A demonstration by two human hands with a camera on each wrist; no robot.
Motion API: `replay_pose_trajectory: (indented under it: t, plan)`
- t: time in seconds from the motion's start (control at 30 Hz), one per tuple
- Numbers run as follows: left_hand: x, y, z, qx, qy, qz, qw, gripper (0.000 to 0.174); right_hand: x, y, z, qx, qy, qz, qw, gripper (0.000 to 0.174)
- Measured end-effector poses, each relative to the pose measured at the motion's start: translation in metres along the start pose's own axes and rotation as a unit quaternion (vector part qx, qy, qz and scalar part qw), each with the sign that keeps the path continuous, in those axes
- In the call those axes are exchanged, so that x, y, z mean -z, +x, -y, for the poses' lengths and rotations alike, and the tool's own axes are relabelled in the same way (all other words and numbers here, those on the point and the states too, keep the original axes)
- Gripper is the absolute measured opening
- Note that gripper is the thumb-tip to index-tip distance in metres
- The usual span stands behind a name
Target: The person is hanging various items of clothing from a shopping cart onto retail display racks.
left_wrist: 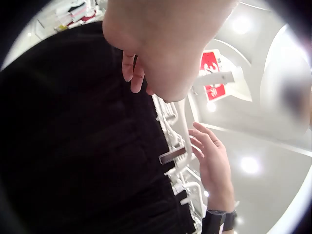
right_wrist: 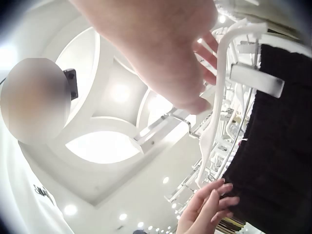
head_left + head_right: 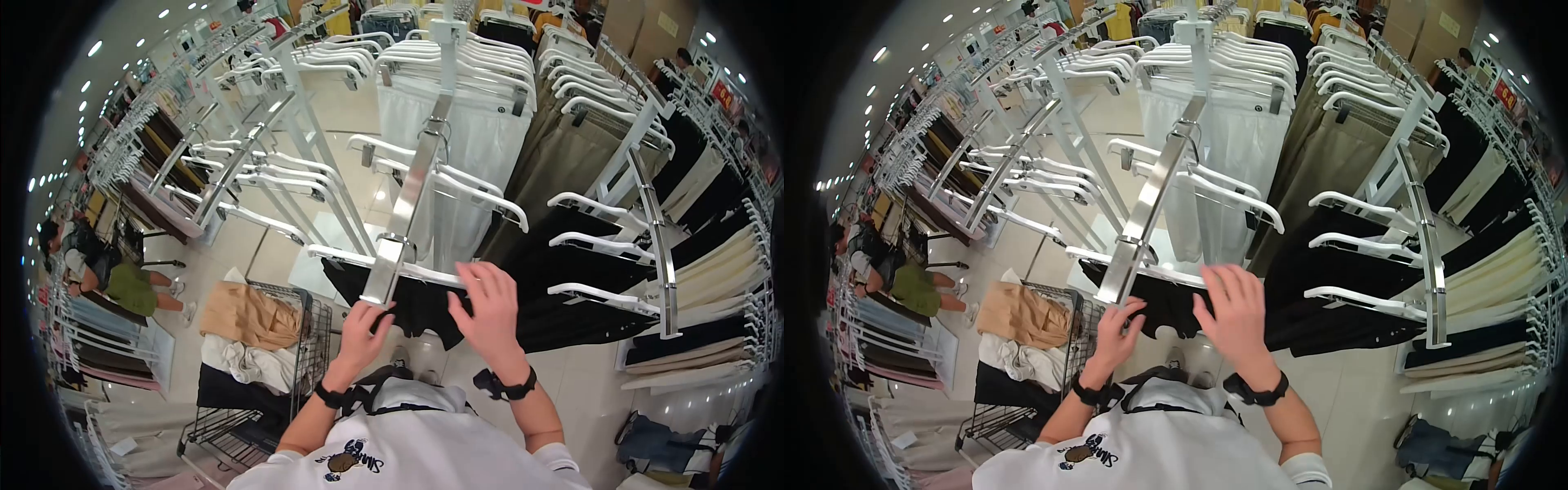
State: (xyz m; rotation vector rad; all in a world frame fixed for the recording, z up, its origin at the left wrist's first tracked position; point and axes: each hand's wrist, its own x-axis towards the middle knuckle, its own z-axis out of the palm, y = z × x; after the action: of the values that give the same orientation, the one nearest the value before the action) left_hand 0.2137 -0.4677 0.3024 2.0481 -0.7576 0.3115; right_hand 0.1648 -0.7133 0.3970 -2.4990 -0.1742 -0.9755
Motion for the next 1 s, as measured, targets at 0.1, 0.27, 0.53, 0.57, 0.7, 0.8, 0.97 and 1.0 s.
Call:
replay_pose_trajectory:
  t: [0.1,0.27,0.53,0.57,0.7,0.8,0.97,1.0]
  plan:
    - [0.017,-0.017,0.03,0.068,-0.009,-0.06,0.996,0.025,-0.026,0.017,0.0,0.034,-0.032,0.058,0.997,0.041]
    - [0.035,-0.006,0.054,0.098,-0.014,-0.149,0.984,0.026,-0.042,0.03,-0.006,0.013,-0.023,0.147,0.989,0.021]
    - [0.052,0.069,0.048,-0.081,0.008,-0.201,0.976,0.029,-0.022,0.031,-0.002,-0.094,-0.041,0.059,0.993,0.013]
    - [0.051,0.084,0.043,-0.09,-0.016,-0.206,0.974,0.025,-0.019,0.024,-0.002,-0.125,-0.05,0.05,0.99,0.012]
    - [0.045,0.154,0.046,-0.041,-0.101,-0.14,0.984,0.024,-0.005,-0.015,-0.005,-0.211,-0.076,0.032,0.974,0.01]
    - [0.027,0.215,0.049,-0.09,-0.033,-0.029,0.995,0.023,0.0,-0.045,-0.004,-0.243,-0.104,0.016,0.964,0.011]
    - [-0.033,0.269,0.069,-0.222,0.072,0.057,0.971,0.028,0.007,-0.069,0.008,-0.307,-0.115,0.014,0.945,0.013]
    - [-0.036,0.272,0.064,-0.229,0.067,0.063,0.969,0.028,0.008,-0.072,0.009,-0.315,-0.121,0.021,0.941,0.014]
